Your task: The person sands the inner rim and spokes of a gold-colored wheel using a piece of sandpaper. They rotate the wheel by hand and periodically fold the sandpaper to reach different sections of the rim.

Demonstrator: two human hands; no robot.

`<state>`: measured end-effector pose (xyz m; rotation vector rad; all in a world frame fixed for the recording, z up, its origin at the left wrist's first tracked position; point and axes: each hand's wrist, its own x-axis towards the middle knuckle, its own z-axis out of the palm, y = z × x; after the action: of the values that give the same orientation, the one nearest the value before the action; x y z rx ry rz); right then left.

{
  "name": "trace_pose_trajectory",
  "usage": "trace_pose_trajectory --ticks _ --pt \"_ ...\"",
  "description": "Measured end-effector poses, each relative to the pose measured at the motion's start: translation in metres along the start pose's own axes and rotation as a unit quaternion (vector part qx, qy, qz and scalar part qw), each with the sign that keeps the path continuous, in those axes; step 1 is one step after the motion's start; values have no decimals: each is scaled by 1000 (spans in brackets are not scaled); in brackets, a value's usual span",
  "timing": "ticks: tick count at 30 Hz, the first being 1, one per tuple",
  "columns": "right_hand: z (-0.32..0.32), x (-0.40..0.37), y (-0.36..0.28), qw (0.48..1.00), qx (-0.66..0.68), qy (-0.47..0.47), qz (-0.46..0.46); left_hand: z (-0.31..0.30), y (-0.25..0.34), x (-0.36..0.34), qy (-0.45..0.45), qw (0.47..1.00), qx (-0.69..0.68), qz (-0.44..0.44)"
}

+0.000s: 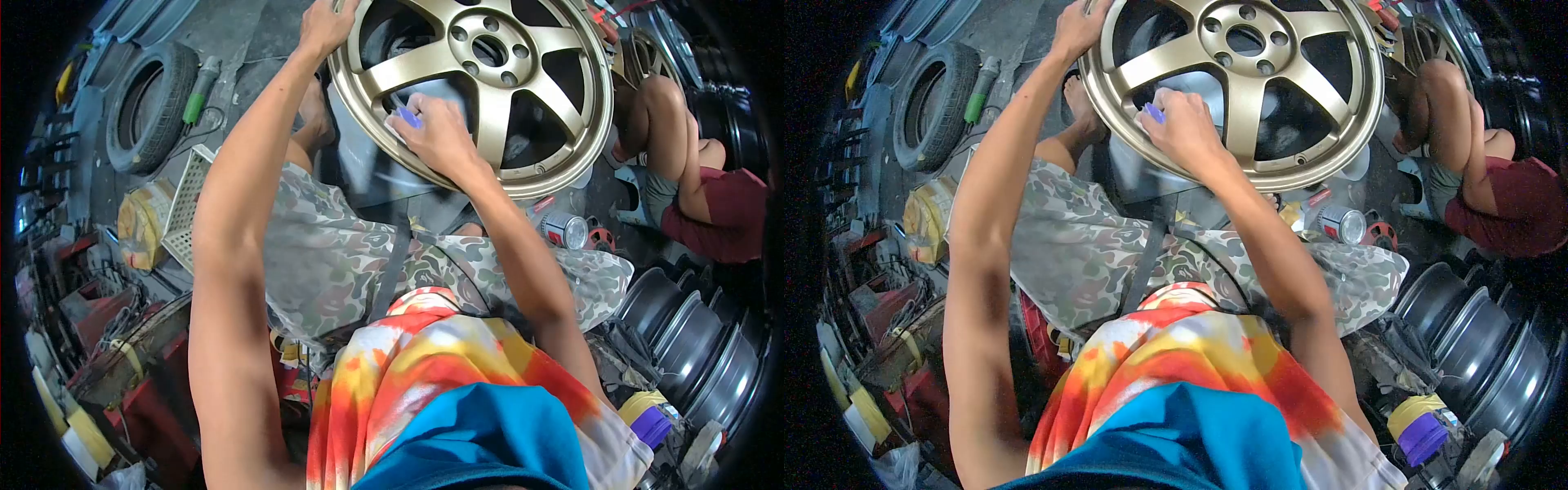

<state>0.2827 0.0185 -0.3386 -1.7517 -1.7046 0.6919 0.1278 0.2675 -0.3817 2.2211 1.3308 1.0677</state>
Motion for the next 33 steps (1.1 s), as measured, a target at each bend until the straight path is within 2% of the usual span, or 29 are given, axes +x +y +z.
trace_pose_trajectory --ticks 2,5,8,12,14,16,17,20,22,24,26,29,31,33 --pt "1 -4 3 1000 14 -8 -3 -3 3 -3 16 1000 -7 -18" --pt "-8 -14 10 997 -61 0 -40 0 1 -2 6 999 -31 -18" --pt "-2 -7 1 999 -39 25 -23 1 0 -1 14 1000 -3 -7" --pt "-7 -12 7 999 -28 -24 5 -1 0 2 -1 1000 -15 -25" --pt "-8 -18 10 998 -39 -46 14 1 -2 -1 11 1000 -10 8" --pt "2 -9 5 1000 1 21 -8 1 0 2 12 1000 -14 8" --pt "3 -9 4 1000 4 21 -5 -1 2 0 9 1000 -17 5" --pt "1 -4 3 999 25 -23 11 -4 5 -3 5 1000 -2 -22" --pt "-9 -12 6 998 -45 -31 -29 -2 1 -1 20 1000 -7 -15" --pt "-1 -2 4 999 -8 -26 -22 0 4 -2 29 999 -15 -5" --pt "3 -1 4 999 35 -19 -12 -4 7 -2 -13 999 -26 -22" --pt "-2 -4 4 1000 2 -27 2 -7 12 -3 -10 998 -18 -63" --pt "-16 -11 3 996 -30 -74 25 -7 8 -5 -9 997 -26 -67" --pt "-14 -8 -5 996 -44 -62 38 1 2 -2 9 999 -8 -53"
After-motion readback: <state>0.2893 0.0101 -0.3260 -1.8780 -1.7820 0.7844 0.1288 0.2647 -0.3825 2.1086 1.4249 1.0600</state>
